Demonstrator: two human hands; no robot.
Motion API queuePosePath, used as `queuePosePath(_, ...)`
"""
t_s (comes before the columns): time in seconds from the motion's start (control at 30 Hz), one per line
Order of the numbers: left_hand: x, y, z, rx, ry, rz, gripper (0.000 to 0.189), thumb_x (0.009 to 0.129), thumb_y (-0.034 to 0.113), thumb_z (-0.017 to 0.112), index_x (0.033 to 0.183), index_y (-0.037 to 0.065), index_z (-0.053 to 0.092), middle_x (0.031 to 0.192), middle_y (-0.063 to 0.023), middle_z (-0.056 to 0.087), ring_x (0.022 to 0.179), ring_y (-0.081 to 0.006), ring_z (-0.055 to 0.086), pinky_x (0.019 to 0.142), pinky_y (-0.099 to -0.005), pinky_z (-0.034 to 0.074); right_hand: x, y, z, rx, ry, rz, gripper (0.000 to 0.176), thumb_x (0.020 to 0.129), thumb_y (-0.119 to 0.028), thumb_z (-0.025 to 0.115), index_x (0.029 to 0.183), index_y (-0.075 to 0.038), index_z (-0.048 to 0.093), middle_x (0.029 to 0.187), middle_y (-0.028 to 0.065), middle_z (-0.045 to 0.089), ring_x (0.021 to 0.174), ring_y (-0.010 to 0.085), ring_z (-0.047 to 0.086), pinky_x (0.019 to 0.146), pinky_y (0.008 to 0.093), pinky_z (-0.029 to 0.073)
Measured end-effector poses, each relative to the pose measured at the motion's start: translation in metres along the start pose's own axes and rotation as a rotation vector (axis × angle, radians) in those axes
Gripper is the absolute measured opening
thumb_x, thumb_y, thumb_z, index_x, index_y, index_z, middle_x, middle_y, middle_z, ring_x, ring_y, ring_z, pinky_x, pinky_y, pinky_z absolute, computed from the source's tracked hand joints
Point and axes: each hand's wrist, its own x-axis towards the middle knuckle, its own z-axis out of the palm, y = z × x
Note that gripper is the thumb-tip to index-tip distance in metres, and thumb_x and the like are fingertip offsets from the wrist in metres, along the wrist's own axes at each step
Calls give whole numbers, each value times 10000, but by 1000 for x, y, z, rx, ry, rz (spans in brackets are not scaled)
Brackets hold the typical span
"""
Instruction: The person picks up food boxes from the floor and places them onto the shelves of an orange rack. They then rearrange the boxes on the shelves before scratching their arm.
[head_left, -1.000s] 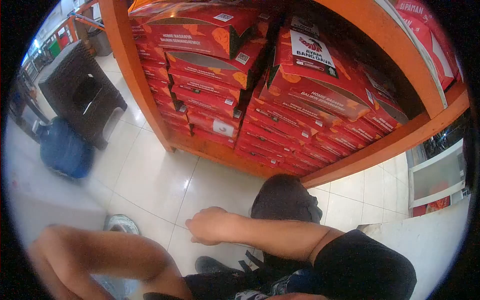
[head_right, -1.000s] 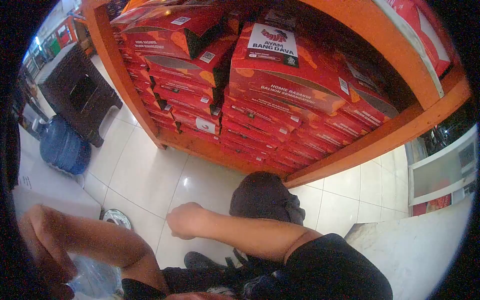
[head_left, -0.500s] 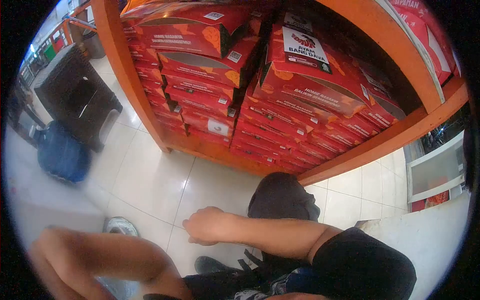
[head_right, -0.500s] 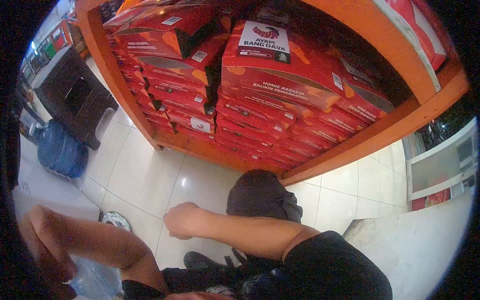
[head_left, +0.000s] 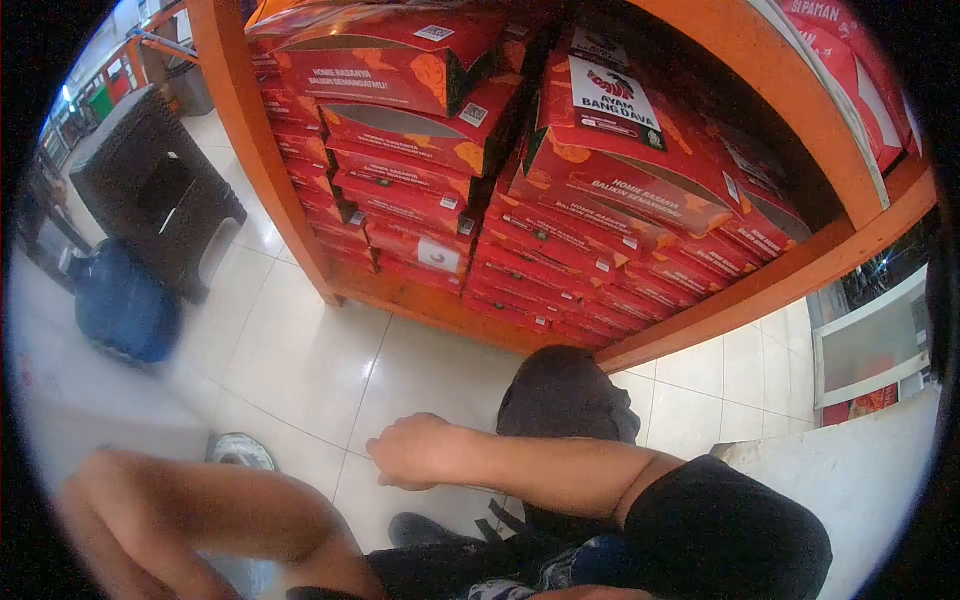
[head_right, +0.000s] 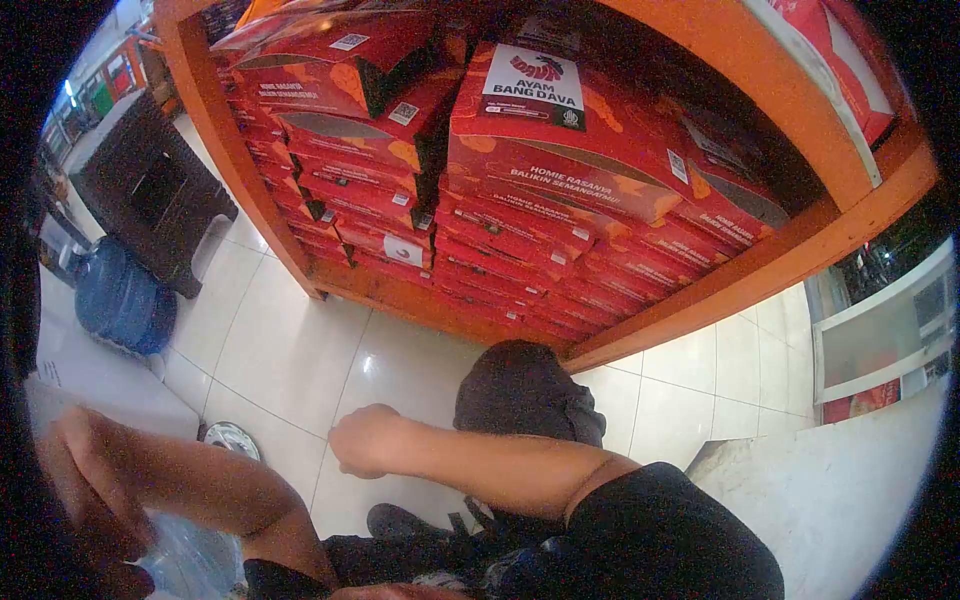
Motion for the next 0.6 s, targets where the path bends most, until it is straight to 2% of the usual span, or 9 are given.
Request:
queuePosePath(0.07,-12,-11,2,-40,53,196,111,979,121,665,929,136,567,641,-9,628,457,-132,503,641,-433,589,0,0,0,-4,11,-3,342,931,-313,681,1007,13,754,1030,204,750,977,381,725,818,496,585)
queuePosePath(0.1,-9,-7,0,-40,53,195,111,979,121,665,929,136,567,641,-9,628,457,-132,503,641,-433,589,-1,-1,-2,2,0,3,346,930,-317,685,1006,13,753,1032,205,749,977,381,725,818,496,585)
queuePosePath(0.17,-3,6,-3,36,-31,-33,90,999,140,643,942,131,575,643,-16,629,461,-144,507,665,-433,593,-2,-1,-4,7,-13,6,350,929,-322,689,1005,14,753,1035,206,749,978,382,725,819,495,585)
queuePosePath(0.6,-7,-6,2,20,24,81,56,1021,80,557,1036,35,587,828,-79,649,688,-94,560,782,-333,565,-1,-1,-3,8,-6,4,348,925,-313,681,1033,12,745,1028,204,746,963,389,722,827,495,583)
